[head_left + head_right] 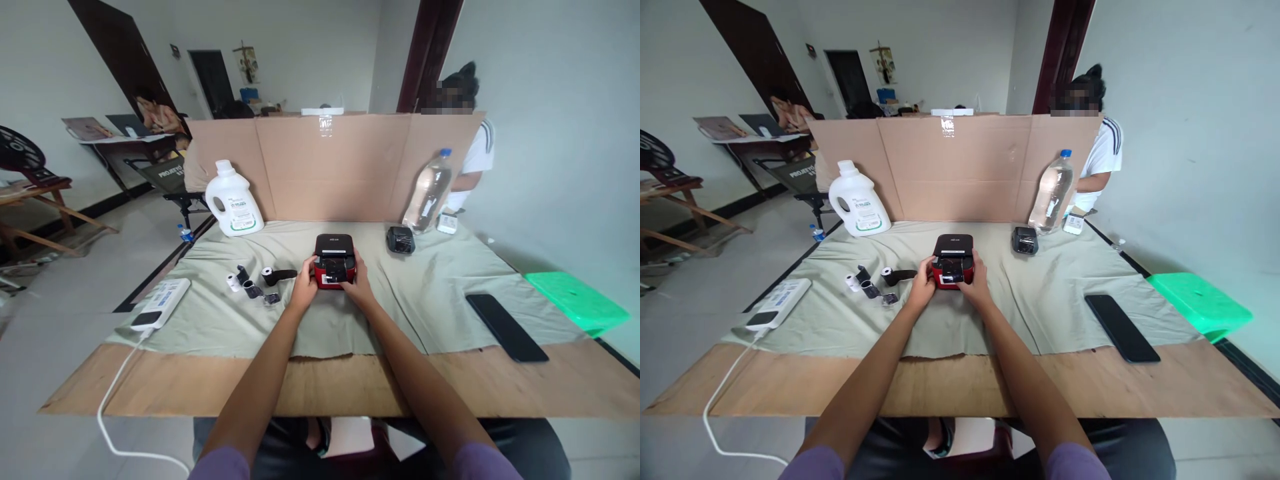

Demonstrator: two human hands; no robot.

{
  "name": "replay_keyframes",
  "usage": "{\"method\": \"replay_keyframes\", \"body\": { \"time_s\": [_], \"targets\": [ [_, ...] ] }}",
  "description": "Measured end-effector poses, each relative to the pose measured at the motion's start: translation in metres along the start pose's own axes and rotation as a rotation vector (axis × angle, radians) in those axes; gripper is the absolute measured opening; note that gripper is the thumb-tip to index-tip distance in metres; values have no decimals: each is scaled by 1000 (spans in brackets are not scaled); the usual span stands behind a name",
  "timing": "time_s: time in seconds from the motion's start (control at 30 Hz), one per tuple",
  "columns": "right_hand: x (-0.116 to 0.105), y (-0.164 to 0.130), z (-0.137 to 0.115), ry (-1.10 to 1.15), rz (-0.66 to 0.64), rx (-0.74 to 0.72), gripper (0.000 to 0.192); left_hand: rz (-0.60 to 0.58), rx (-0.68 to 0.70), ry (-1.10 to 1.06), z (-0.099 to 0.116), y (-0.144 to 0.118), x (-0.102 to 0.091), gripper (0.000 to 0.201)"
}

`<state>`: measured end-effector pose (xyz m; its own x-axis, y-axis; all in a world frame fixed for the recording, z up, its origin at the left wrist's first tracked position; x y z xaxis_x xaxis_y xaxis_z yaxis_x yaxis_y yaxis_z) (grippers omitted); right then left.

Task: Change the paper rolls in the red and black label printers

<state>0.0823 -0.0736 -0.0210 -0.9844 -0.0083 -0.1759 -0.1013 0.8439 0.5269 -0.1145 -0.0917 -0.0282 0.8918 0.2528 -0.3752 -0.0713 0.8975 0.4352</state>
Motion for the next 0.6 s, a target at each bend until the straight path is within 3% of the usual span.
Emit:
{"method": "replay_keyframes", "body": {
  "time_s": [0.13, 0.23, 0.43, 0.53, 0.6],
  "targets": [
    [-19, 2, -9, 60, -101, 52, 67, -3, -6, 16, 5, 0, -2, 70],
    [-28, 23, -15, 62, -101, 41, 62, -1, -9, 27, 4, 1, -2, 71],
    [-21, 93, -32, -49, -52, 143, 56, 3, 11, 11, 2, 1, -1, 73],
    [-18, 108, -42, -160, 31, 63, 49, 5, 20, 9, 2, 1, -1, 74],
    [-14, 112, -45, -278, -15, 56, 45, 3, 26, 5, 2, 1, 0, 76]
  ]
}}
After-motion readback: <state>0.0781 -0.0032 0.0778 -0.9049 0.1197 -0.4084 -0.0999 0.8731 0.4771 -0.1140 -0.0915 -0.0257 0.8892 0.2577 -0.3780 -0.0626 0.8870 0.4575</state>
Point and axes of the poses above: each hand's wrist, its own y-axis towards the middle knuckle, its own x-axis out of the palm, z = x × y, the point moved 2 cm from there along y, towards the middle knuckle, and after that the axes turned 10 degrees about y, right-handed, at the moved point
